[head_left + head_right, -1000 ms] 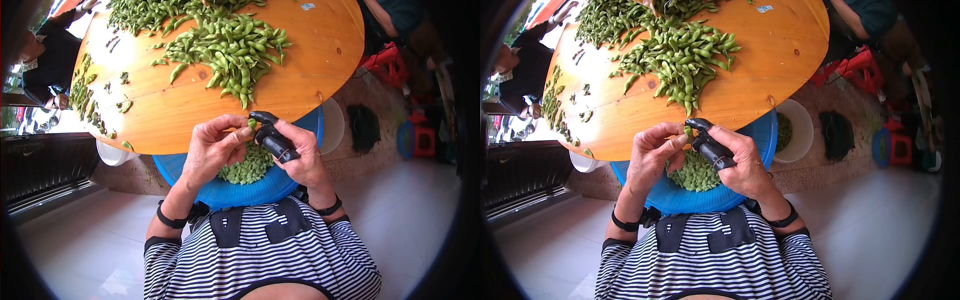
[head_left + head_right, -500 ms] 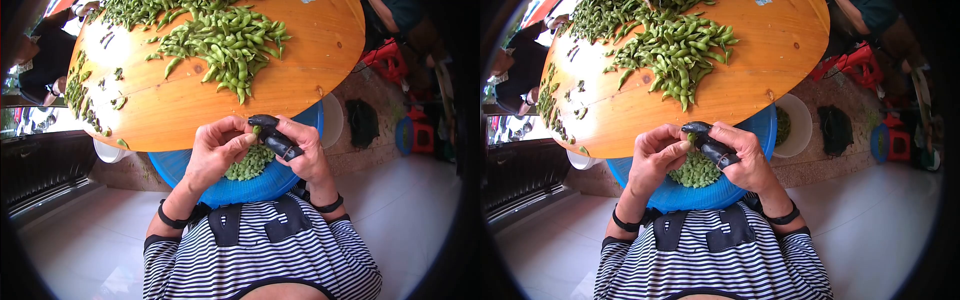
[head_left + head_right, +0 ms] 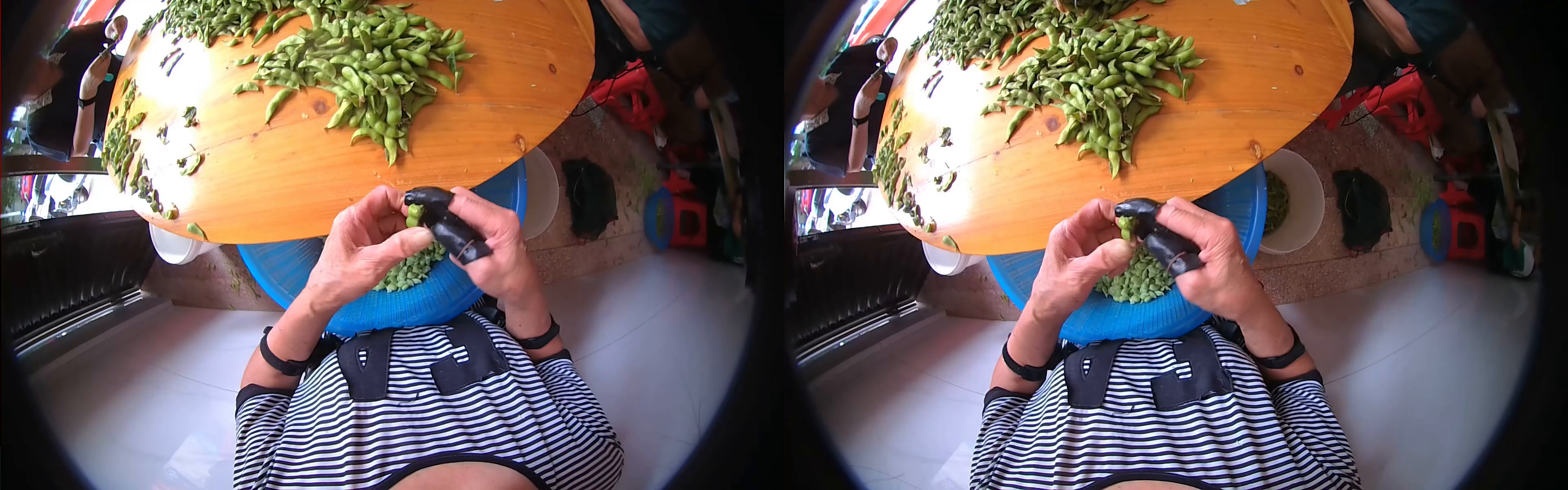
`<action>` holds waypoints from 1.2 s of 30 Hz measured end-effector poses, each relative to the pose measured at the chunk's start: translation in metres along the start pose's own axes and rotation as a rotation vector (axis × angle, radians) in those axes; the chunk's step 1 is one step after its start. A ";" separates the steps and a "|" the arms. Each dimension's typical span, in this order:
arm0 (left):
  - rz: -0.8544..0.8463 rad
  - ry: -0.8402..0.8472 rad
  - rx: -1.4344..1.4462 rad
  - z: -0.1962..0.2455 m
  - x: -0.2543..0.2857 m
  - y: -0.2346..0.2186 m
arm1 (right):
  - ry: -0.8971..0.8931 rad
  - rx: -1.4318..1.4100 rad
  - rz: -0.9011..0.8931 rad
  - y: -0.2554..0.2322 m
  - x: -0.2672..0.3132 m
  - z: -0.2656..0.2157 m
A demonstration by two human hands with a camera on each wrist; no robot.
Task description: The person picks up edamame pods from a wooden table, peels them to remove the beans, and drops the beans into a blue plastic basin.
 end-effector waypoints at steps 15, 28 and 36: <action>-0.118 0.164 -0.336 0.005 -0.001 -0.014 | -0.015 0.033 0.060 0.001 0.002 0.001; 0.005 0.297 -0.645 0.002 -0.001 -0.001 | -0.100 0.065 0.179 0.004 0.005 -0.012; -0.181 -0.118 0.026 0.001 -0.004 -0.014 | 0.194 -0.649 -0.124 -0.010 0.001 0.013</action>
Point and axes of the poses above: each hand's wrist, its own x-axis away from the middle knuckle, its own y-axis out of the palm, z = x × y, the point moved 2 cm from there along -x, towards the middle knuckle, and after that the axes turned 6 degrees about y, right-handed, at the moved point
